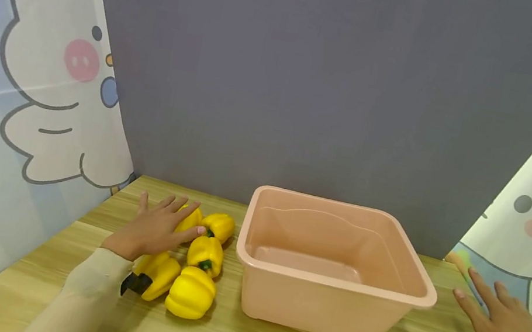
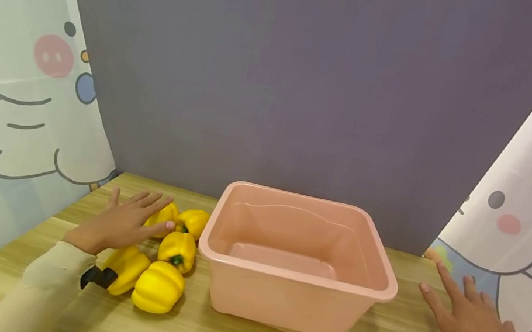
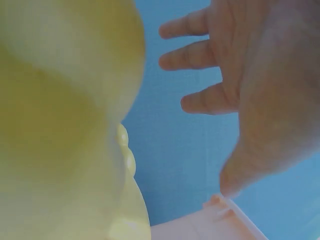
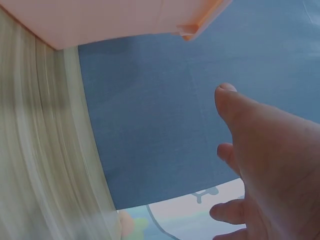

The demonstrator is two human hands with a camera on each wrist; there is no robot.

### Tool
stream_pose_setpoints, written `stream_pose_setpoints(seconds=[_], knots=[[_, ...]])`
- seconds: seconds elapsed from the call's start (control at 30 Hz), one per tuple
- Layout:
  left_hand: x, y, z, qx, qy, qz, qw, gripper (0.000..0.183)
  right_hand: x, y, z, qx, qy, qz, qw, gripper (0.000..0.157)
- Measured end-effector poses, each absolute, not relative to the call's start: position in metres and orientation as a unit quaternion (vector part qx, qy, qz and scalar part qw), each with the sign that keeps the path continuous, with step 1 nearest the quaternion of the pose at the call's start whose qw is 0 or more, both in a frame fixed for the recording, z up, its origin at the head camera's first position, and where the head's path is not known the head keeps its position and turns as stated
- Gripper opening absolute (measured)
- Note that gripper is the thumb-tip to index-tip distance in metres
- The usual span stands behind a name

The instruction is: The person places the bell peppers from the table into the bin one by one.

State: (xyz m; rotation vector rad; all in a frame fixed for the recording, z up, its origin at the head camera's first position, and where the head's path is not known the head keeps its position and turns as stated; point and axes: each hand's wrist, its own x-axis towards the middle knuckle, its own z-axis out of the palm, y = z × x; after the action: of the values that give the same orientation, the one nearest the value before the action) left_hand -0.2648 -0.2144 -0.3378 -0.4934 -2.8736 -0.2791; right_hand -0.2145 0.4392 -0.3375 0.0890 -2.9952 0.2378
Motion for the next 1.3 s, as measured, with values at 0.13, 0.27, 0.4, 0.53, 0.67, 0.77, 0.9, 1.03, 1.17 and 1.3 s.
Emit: stream_pose_setpoints(seconds=[0.13,0.27,0.4,0.53,0.67,0.77,0.9,1.03,1.17,1.3], knots=[[-0.265,-0.214,-0.338,-0.181,-0.971,-0.118,0.105,0.076,-0.214,0.434,-0.335,0.043,-0.991,0.109,0.064,0.072],[-0.268,-0.211,-0.338,-0.201,-0.964,-0.128,0.119,0.068,-0.214,0.427,-0.33,0.047,-0.988,0.129,0.066,0.07],[-0.27,-0.203,-0.339,-0.228,-0.957,-0.125,0.125,0.06,-0.212,0.417,-0.327,0.052,-0.982,0.163,0.077,0.066],[-0.272,-0.195,-0.34,-0.254,-0.952,-0.119,0.122,0.053,-0.21,0.407,-0.328,0.074,-0.968,0.218,0.104,0.06],[-0.272,-0.192,-0.341,-0.277,-0.944,-0.118,0.132,0.047,-0.209,0.396,-0.329,0.106,-0.946,0.277,0.128,0.054],[-0.269,-0.193,-0.342,-0.287,-0.939,-0.123,0.146,0.042,-0.211,0.386,-0.329,0.131,-0.929,0.32,0.13,0.053],[-0.265,-0.193,-0.345,-0.29,-0.936,-0.13,0.153,0.039,-0.214,0.376,-0.327,0.154,-0.906,0.371,0.135,0.053],[-0.256,-0.193,-0.353,-0.289,-0.933,-0.158,0.146,0.04,-0.212,0.37,-0.328,0.156,-0.89,0.401,0.148,0.053],[-0.247,-0.196,-0.36,-0.283,-0.931,-0.185,0.139,0.037,-0.211,0.362,-0.332,0.153,-0.88,0.418,0.167,0.052],[-0.241,-0.199,-0.363,-0.272,-0.932,-0.2,0.132,0.035,-0.21,0.356,-0.335,0.158,-0.868,0.436,0.178,0.051]])
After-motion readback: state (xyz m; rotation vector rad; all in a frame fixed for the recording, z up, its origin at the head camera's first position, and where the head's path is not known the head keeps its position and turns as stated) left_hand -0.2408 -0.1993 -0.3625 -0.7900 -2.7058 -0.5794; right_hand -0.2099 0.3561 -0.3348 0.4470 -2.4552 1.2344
